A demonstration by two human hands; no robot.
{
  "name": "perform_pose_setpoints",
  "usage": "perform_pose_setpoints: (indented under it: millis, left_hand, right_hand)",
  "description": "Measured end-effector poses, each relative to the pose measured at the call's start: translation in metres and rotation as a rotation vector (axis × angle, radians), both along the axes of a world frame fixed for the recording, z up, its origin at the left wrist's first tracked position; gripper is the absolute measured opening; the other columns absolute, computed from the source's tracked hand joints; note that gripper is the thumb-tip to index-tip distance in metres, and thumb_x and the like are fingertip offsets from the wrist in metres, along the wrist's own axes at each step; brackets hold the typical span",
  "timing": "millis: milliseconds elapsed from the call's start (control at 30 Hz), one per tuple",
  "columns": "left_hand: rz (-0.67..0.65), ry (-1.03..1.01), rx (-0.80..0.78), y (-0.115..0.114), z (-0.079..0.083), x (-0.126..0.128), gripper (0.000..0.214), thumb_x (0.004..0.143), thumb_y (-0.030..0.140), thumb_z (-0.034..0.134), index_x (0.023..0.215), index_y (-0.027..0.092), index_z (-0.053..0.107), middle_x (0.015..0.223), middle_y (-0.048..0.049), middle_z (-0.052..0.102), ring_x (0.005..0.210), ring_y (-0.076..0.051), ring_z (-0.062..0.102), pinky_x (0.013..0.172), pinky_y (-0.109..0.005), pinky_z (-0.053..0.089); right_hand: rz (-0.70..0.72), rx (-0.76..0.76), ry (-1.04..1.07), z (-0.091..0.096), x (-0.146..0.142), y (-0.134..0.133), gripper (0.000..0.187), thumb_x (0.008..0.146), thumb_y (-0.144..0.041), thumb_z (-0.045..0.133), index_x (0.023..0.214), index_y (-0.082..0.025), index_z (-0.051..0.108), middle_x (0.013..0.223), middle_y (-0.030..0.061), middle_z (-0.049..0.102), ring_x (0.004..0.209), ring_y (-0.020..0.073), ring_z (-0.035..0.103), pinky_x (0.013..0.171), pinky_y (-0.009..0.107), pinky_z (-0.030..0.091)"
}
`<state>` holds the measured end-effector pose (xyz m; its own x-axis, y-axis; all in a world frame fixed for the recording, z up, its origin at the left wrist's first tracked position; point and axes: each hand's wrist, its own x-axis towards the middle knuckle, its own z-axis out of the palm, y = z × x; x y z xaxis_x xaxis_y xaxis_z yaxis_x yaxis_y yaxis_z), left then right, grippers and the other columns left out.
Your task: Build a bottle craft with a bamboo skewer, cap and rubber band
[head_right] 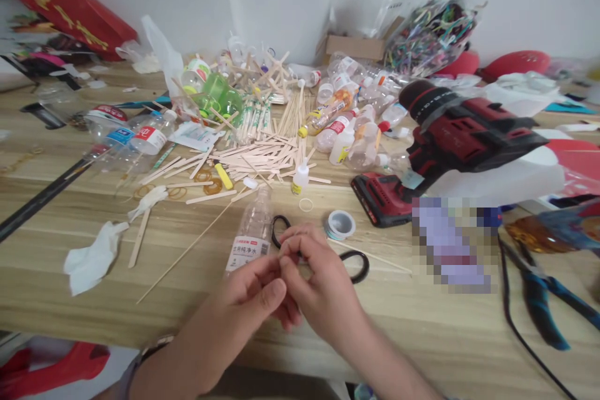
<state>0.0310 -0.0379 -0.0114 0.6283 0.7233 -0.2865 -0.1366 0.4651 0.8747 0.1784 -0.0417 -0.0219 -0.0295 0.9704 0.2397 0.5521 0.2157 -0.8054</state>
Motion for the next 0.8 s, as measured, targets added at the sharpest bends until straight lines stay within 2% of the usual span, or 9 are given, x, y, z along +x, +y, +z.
perform_pose_setpoints:
  millis: [133,233,267,367,467,567,633,700,800]
  left_hand:
    - [-0.078,0.215,0.017,-0.001,0.000,-0.006,0.031,0.089,0.042,0.048,0.072,0.016,0.050,0.057,0.0048,0.049,0.042,-0.005,0.044,0.041,-0.017,0.033]
    - [-0.078,0.267,0.031,-0.001,0.003,-0.010,0.030,0.090,0.041,0.044,0.076,0.016,0.053,0.059,0.0049,0.051,0.040,-0.004,0.043,0.039,-0.016,0.030]
    - [-0.063,0.256,0.030,0.000,0.003,-0.011,0.028,0.090,0.041,0.045,0.081,0.016,0.055,0.061,0.0048,0.052,0.041,-0.004,0.045,0.039,-0.016,0.031]
    - [-0.030,0.206,0.012,0.002,0.004,-0.011,0.027,0.089,0.041,0.048,0.090,0.016,0.057,0.064,0.0048,0.053,0.043,-0.004,0.047,0.041,-0.015,0.033]
    - [-0.009,0.174,0.013,0.004,0.005,-0.012,0.028,0.089,0.043,0.049,0.089,0.016,0.058,0.063,0.0044,0.053,0.044,-0.005,0.047,0.041,-0.015,0.033]
    - [0.027,0.168,0.025,0.002,0.009,-0.018,0.030,0.089,0.045,0.051,0.088,0.017,0.060,0.061,0.0042,0.053,0.044,-0.005,0.048,0.042,-0.016,0.034]
    - [0.075,0.179,0.016,-0.002,0.015,-0.025,0.031,0.087,0.048,0.055,0.087,0.018,0.061,0.060,0.0042,0.053,0.044,-0.006,0.048,0.043,-0.016,0.034]
    - [0.154,0.214,-0.008,-0.008,0.023,-0.032,0.033,0.084,0.051,0.058,0.085,0.019,0.063,0.059,0.0037,0.054,0.045,-0.007,0.049,0.044,-0.017,0.036]
    - [0.213,0.277,0.010,-0.019,0.036,-0.040,0.037,0.080,0.058,0.059,0.081,0.021,0.067,0.055,0.0024,0.054,0.044,-0.010,0.049,0.044,-0.021,0.039]
  right_hand:
    - [0.134,0.020,0.025,0.007,0.005,-0.011,0.014,0.088,-0.017,0.048,0.076,-0.022,0.054,0.089,0.0037,0.064,0.085,0.0149,0.063,0.073,0.024,0.050]
    - [0.187,0.050,-0.155,0.006,0.023,-0.009,0.010,0.092,-0.024,0.050,0.086,-0.021,0.057,0.088,0.0035,0.066,0.071,0.0127,0.062,0.063,0.022,0.050]
    - [0.113,0.101,-0.278,0.003,0.029,-0.007,0.010,0.092,-0.026,0.050,0.091,-0.020,0.058,0.088,0.0040,0.067,0.062,0.0117,0.060,0.057,0.021,0.048]
    - [-0.265,0.294,-0.738,-0.013,0.044,0.001,0.024,0.094,-0.036,0.048,0.098,-0.015,0.060,0.088,0.0083,0.067,0.055,0.0143,0.059,0.050,0.026,0.042]
    - [-0.371,0.286,-1.014,-0.027,0.053,0.007,0.034,0.093,-0.044,0.048,0.092,-0.014,0.062,0.086,0.0104,0.066,0.056,0.0177,0.060,0.047,0.028,0.039]
    - [-0.287,0.212,-1.041,-0.033,0.065,0.009,0.027,0.095,-0.034,0.047,0.087,-0.016,0.064,0.095,0.0113,0.065,0.064,0.0177,0.063,0.050,0.026,0.044]
    - [-0.263,0.209,-1.068,-0.032,0.077,0.009,0.022,0.093,-0.020,0.044,0.099,-0.015,0.065,0.112,0.0161,0.061,0.081,0.0226,0.066,0.060,0.030,0.050]
    - [-0.355,0.228,-1.102,-0.030,0.088,0.009,0.032,0.090,-0.010,0.041,0.114,-0.012,0.061,0.126,0.0230,0.053,0.099,0.0305,0.063,0.070,0.038,0.053]
    - [-0.423,0.281,-1.011,-0.026,0.094,0.011,0.033,0.090,-0.014,0.043,0.119,-0.009,0.058,0.127,0.0252,0.051,0.107,0.0332,0.060,0.077,0.042,0.054]
